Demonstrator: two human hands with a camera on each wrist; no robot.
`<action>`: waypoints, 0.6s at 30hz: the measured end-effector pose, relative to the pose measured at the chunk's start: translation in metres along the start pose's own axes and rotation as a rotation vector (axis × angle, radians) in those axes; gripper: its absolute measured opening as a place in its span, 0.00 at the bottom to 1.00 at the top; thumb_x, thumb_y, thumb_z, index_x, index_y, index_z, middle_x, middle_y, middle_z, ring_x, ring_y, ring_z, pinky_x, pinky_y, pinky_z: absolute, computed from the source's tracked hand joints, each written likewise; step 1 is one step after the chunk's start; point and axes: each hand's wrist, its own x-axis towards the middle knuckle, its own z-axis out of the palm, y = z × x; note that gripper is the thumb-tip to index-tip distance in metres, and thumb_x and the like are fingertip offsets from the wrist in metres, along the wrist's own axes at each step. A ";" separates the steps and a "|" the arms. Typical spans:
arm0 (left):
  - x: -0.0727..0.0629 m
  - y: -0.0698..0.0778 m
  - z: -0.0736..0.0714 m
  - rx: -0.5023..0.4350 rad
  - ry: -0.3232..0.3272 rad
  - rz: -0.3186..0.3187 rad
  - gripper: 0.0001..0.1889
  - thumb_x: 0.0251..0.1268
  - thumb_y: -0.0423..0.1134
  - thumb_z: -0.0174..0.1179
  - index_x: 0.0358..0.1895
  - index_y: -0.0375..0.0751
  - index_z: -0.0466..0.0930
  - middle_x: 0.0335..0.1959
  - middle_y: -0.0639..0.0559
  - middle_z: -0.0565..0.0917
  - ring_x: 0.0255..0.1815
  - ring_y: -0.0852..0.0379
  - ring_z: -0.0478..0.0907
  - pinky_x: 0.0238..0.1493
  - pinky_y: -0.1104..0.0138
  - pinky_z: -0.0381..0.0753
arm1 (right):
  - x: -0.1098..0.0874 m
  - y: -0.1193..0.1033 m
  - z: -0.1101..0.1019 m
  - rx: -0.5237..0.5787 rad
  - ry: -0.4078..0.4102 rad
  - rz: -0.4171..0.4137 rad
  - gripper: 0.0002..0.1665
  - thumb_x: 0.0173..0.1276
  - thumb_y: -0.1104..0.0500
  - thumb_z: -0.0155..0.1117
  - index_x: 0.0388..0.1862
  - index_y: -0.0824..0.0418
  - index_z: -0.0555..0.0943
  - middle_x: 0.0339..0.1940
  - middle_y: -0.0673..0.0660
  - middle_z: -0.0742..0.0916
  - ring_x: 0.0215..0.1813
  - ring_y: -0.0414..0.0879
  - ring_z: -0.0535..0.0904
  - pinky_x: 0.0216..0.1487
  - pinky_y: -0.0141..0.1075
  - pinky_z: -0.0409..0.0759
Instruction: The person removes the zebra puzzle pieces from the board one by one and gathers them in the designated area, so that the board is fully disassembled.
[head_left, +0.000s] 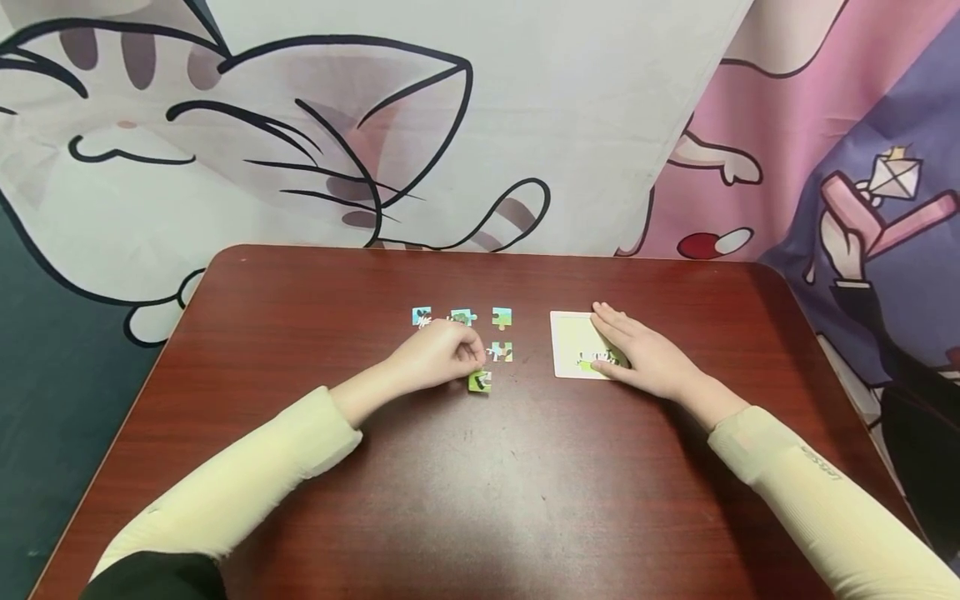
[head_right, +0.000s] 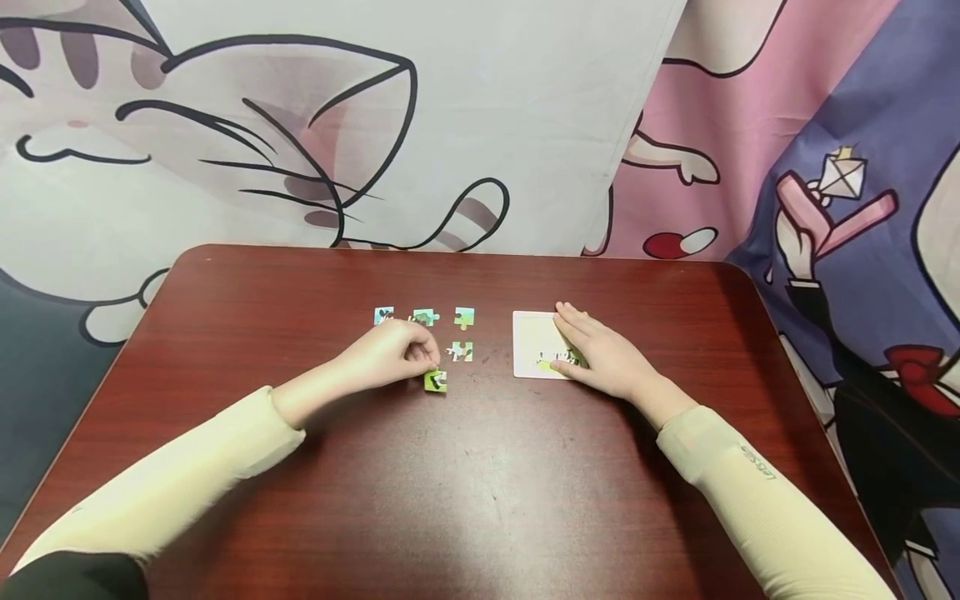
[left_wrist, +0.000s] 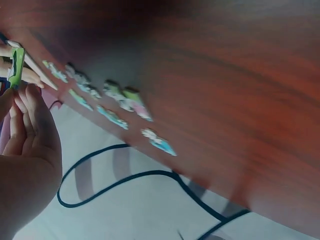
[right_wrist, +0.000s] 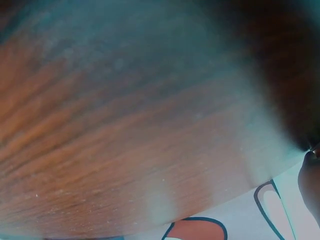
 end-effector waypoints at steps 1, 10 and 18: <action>-0.004 -0.003 -0.001 0.001 -0.001 -0.001 0.03 0.66 0.31 0.68 0.35 0.41 0.90 0.29 0.53 0.90 0.31 0.63 0.84 0.43 0.68 0.85 | 0.000 0.000 -0.001 -0.001 0.001 -0.001 0.51 0.73 0.45 0.71 0.84 0.66 0.62 0.87 0.65 0.63 0.87 0.62 0.58 0.86 0.55 0.58; -0.033 -0.025 -0.011 -0.040 0.002 -0.069 0.02 0.65 0.31 0.69 0.35 0.41 0.89 0.27 0.55 0.89 0.27 0.66 0.81 0.41 0.68 0.85 | 0.000 -0.002 -0.001 0.001 0.002 -0.006 0.50 0.73 0.46 0.71 0.84 0.67 0.62 0.87 0.65 0.63 0.87 0.62 0.58 0.85 0.57 0.59; -0.049 -0.046 -0.021 -0.087 -0.016 -0.102 0.01 0.63 0.30 0.72 0.34 0.39 0.90 0.27 0.54 0.89 0.27 0.66 0.80 0.37 0.72 0.81 | 0.000 -0.001 -0.001 -0.002 -0.004 0.002 0.51 0.73 0.45 0.71 0.85 0.66 0.61 0.88 0.64 0.63 0.88 0.61 0.57 0.86 0.54 0.58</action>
